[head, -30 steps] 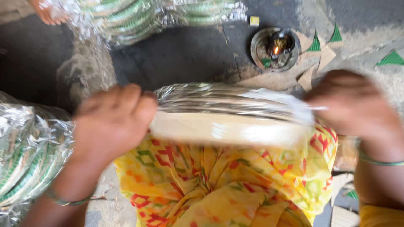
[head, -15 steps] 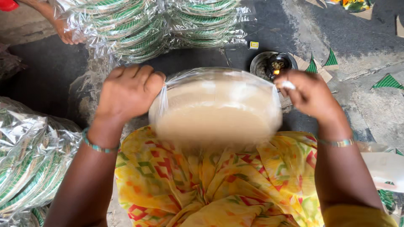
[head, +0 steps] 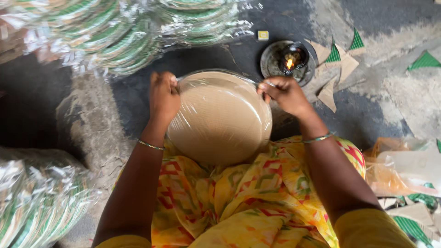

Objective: The person sits on the floor and wraps stacks of green leaf-patterned plates in clear plastic film. They repeatedly pick up a stack, wrap it, and place it on a pile.

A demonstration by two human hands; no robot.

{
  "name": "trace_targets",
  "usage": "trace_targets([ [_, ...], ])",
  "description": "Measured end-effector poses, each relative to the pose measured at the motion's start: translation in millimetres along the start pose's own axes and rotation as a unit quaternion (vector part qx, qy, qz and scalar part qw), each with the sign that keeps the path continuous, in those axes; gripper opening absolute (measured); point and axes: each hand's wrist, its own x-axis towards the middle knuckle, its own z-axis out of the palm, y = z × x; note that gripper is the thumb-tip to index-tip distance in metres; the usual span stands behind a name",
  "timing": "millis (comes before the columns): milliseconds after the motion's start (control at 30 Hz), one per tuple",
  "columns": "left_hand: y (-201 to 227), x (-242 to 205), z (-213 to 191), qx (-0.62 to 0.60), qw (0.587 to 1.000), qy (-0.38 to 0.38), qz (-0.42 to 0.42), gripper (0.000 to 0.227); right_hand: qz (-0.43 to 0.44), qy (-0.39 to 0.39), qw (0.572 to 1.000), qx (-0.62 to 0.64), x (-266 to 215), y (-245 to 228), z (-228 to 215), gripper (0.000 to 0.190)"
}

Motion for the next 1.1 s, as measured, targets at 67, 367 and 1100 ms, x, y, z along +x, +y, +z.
trace_targets([
  [67,-15,-5,38,-0.085,0.992,-0.065,-0.068,0.016,-0.14,0.036,0.989,0.021,7,25,8,0.007],
  [367,-29,18,165,-0.124,0.98,-0.158,0.008,0.009,0.195,0.197,0.928,0.248,11,117,-24,0.015],
  [1100,-6,49,233,-0.106,0.969,-0.217,-0.045,0.023,0.176,0.404,0.857,0.266,29,151,-44,0.036],
])
